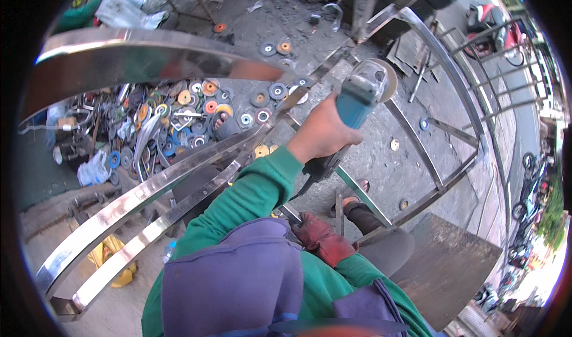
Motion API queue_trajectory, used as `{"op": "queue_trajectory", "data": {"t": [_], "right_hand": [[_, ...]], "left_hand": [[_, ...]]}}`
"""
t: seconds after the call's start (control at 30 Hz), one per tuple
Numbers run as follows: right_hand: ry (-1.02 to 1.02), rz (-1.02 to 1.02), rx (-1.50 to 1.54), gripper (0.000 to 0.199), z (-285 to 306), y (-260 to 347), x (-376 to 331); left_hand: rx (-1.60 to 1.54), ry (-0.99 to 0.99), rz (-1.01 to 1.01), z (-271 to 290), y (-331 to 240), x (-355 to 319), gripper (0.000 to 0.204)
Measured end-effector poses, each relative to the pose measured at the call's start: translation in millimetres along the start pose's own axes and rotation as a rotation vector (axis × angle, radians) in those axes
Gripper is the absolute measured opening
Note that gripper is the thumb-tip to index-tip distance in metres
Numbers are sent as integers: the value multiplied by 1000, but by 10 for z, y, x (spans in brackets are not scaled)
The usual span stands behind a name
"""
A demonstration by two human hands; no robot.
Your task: The person uses an angle grinder to smooth and polish the joints and edges of a rectangular metal frame. They reposition the frame several times to access different sections while seated on the ground.
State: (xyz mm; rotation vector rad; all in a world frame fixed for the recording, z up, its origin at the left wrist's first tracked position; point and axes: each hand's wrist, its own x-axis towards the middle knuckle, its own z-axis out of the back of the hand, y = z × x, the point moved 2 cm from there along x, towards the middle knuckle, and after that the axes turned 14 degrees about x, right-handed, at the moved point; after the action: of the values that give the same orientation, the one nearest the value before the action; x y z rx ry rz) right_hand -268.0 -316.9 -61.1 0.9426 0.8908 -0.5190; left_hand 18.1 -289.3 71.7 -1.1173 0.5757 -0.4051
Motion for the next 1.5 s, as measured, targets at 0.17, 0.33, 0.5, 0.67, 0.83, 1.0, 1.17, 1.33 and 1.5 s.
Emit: {"op": "queue_trajectory", "data": {"t": [0.17, 0.33, 0.5, 0.67, 0.83, 1.0, 1.17, 1.33, 1.5], "right_hand": [[-11, -2, 17, 48, 95, 105, -71], [-67, 26, -33, 56, 206, 195, -174], [-140, 91, -67, 56, 380, 132, -200], [-233, 168, -105, 57, 728, 173, -203], [-332, 234, -150, 58, 1212, 305, -224], [-407, 264, -171, 59, 1608, 343, -250], [-433, 277, -166, 60, 1685, 325, -224], [-505, 309, -121, 61, 1689, 212, -275], [-828, 443, 151, 62, 1657, -15, -296]], "left_hand": [[-73, 42, -85, -191, 128, -338, 74], [-148, 191, -97, -323, 222, -671, 71], [-248, 221, -142, -495, 215, -850, 70], [-243, 233, -150, -623, 142, -888, 68], [-243, 201, -202, -657, -2, -989, 70], [-128, 206, -175, -562, -58, -1091, 82], [-147, 187, -184, -487, -31, -1189, 76], [-263, 181, -175, -517, 40, -1205, 69], [-329, 140, -250, -480, 106, -1260, 72]]}}
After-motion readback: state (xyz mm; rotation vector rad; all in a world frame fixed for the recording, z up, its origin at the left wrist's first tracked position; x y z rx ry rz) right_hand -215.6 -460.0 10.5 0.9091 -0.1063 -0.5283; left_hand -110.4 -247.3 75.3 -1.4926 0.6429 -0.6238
